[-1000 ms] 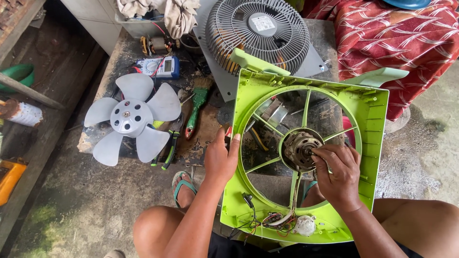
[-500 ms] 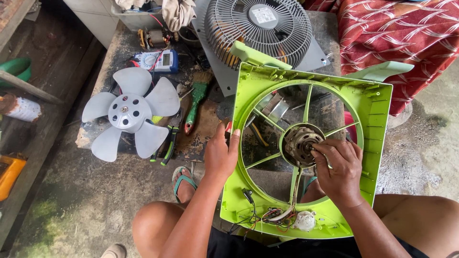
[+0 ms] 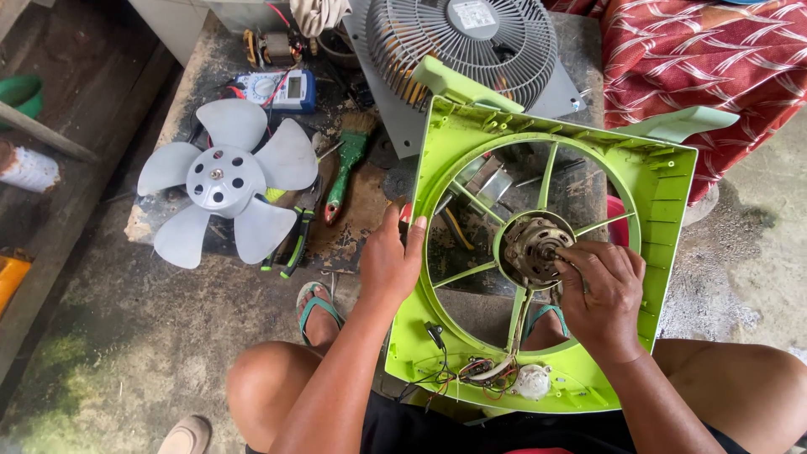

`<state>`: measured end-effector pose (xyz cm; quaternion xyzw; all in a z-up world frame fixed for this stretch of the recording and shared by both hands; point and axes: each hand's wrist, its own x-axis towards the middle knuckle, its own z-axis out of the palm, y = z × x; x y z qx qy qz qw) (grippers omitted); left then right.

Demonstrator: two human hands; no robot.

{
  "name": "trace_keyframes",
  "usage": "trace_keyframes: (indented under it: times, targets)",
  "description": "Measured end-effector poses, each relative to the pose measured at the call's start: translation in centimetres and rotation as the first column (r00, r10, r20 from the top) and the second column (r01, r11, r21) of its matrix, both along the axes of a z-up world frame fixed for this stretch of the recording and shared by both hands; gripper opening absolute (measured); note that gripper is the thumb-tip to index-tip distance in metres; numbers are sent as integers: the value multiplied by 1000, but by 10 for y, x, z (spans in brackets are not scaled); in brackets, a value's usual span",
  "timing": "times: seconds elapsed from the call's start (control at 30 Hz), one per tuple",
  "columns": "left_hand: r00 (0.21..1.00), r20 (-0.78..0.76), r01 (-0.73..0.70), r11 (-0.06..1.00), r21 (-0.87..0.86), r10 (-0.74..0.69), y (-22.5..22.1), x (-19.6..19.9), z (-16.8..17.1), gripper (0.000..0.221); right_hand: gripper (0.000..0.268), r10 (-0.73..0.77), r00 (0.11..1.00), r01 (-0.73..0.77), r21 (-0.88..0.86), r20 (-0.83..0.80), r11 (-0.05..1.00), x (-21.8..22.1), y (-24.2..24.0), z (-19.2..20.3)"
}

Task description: Disassembling an electric fan to inspect and repair the motor assembly

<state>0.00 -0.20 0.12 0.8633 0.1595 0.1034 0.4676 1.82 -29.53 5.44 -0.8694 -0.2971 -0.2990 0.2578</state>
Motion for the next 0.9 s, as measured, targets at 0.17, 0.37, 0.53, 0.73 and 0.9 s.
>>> trace_keyframes:
  times: [0.17,0.37,0.53,0.73,0.9]
  targets:
    - [1000,-1,-1,999,-45,1,2,1,2,58,3,3,1000,-3,1,-24,1000,-2,-3,-3]
    - [998,-58,18,998,-67,-22,-6,-5,41,67,13,-78,991,72,-62,-105,996,-1,-20,-12]
    - [996,-57,56,990,-133,-64,-10,-6,57,56,12,-101,980,94,-52,-168,994,2,-31,-13]
    - [992,-93,69,990,-126,-82,-9,-3,55,58,8,-137,971,123,-86,-195,989,1,-35,-16]
    - [993,-88,72,990,-125,-83,-10,-1,54,55,10,-162,973,142,-126,-165,982,4,-37,-18]
